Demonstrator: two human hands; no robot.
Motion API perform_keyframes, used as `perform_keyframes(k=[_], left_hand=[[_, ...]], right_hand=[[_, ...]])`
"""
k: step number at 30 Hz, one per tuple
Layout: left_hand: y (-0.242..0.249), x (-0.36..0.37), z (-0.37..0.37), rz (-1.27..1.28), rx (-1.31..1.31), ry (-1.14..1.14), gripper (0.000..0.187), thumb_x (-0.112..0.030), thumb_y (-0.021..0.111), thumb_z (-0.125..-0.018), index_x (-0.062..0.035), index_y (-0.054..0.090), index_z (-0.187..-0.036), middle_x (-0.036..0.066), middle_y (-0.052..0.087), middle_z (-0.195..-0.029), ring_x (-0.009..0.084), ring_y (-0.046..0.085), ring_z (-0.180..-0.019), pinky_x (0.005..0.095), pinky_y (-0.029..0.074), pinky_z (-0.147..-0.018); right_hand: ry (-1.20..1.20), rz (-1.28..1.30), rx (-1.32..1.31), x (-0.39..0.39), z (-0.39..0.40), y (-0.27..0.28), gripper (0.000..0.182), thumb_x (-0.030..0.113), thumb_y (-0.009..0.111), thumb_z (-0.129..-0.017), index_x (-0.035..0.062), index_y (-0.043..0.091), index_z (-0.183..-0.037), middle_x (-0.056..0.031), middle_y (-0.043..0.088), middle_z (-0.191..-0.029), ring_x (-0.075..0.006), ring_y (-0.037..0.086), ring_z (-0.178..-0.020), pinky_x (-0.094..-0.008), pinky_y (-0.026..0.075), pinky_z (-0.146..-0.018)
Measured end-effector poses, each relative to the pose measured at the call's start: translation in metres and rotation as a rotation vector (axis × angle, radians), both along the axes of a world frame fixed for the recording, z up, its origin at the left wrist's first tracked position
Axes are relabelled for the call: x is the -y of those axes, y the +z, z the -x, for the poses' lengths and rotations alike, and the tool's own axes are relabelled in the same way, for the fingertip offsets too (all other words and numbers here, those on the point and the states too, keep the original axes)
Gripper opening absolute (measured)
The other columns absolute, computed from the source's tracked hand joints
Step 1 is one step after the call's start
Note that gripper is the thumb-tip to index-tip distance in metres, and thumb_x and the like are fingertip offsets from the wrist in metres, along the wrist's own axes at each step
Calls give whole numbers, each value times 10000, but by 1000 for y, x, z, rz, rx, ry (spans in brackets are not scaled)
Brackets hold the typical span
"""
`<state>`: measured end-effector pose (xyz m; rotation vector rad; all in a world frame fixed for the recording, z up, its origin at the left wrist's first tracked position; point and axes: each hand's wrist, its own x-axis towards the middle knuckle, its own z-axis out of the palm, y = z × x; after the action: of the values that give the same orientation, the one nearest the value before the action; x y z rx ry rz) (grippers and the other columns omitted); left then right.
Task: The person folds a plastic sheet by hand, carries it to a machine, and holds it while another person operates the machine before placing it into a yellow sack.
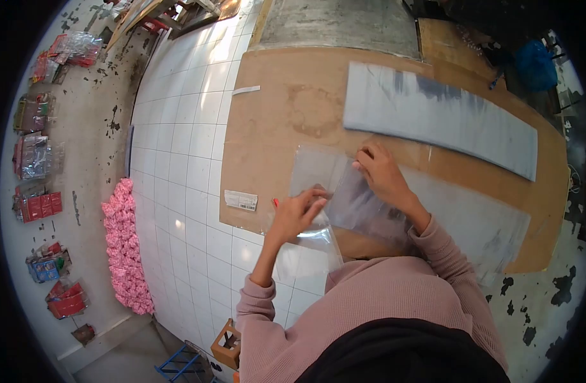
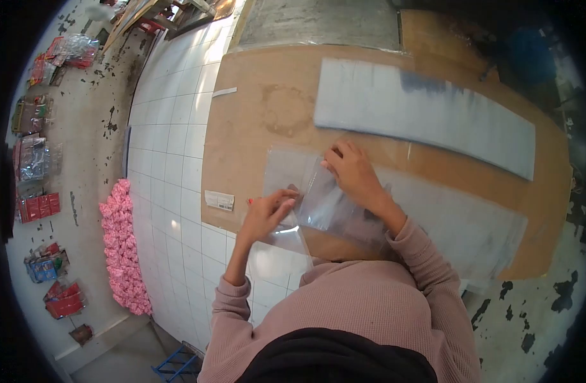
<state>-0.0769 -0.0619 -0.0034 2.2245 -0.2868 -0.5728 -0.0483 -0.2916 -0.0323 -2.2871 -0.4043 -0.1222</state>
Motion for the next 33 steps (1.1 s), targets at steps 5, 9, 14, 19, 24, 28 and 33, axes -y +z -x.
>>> perform_keyframes(k=[5, 9, 14, 19, 24, 28, 33], left_hand=[[-16, 7, 3, 149, -92, -185, 229, -243, 540, -829, -58, 592, -954, 112, 605, -853, 241, 590, -682, 285, 449, -599], [-4, 16, -2, 36, 81, -300, 196, -243, 557, -817, -71, 592, -905, 104, 603, -855, 282, 582, -682, 321, 452, -601], [-6, 27, -12, -168, 203, -258, 384, -298, 608, -777, -140, 471, -1099, 94, 614, -787, 285, 595, -675, 345, 457, -569], [-14, 29, -12, -230, 267, -229, 551, -360, 646, -728, -166, 381, -1171, 108, 618, -781, 285, 602, -659, 358, 460, -527], [-9, 38, -13, -362, 344, -248, 544, -413, 671, -671, -143, 450, -1088, 99, 613, -740, 281, 596, -613, 356, 448, -498], [-4, 48, -16, -396, 438, -346, 423, -382, 666, -671, -123, 502, -963, 77, 593, -774, 241, 590, -631, 322, 444, -508], [5, 58, -10, -256, 700, -417, 327, -320, 656, -683, -105, 504, -877, 48, 563, -842, 200, 578, -696, 283, 433, -524]], right_hand=[[76, -67, -249, 3, 12, 18, 306, 103, 650, -696, 27, 524, -964, -137, 478, -961, -300, 449, -937, -368, 376, -818], [129, -2, -341, 19, 23, 23, 361, 114, 669, -670, 35, 529, -993, -134, 475, -960, -293, 439, -958, -366, 368, -833], [118, 99, -312, 27, 38, 21, 336, 121, 671, -664, 47, 532, -961, -123, 473, -961, -282, 435, -959, -371, 364, -819], [18, 151, -180, 17, 49, 22, 294, 135, 676, -661, 51, 533, -905, -121, 472, -949, -276, 436, -947, -374, 359, -793], [-56, 115, -234, 15, 50, 16, 286, 124, 676, -656, 56, 531, -893, -108, 473, -943, -276, 442, -939, -377, 351, -791], [94, 210, -264, 24, 50, 23, 327, 101, 662, -658, 47, 506, -940, -117, 483, -968, -289, 457, -932, -368, 377, -755], [175, 95, -359, 28, 52, 29, 231, 92, 630, -678, 31, 501, -860, -155, 537, -837, -335, 520, -804, -382, 414, -642]])
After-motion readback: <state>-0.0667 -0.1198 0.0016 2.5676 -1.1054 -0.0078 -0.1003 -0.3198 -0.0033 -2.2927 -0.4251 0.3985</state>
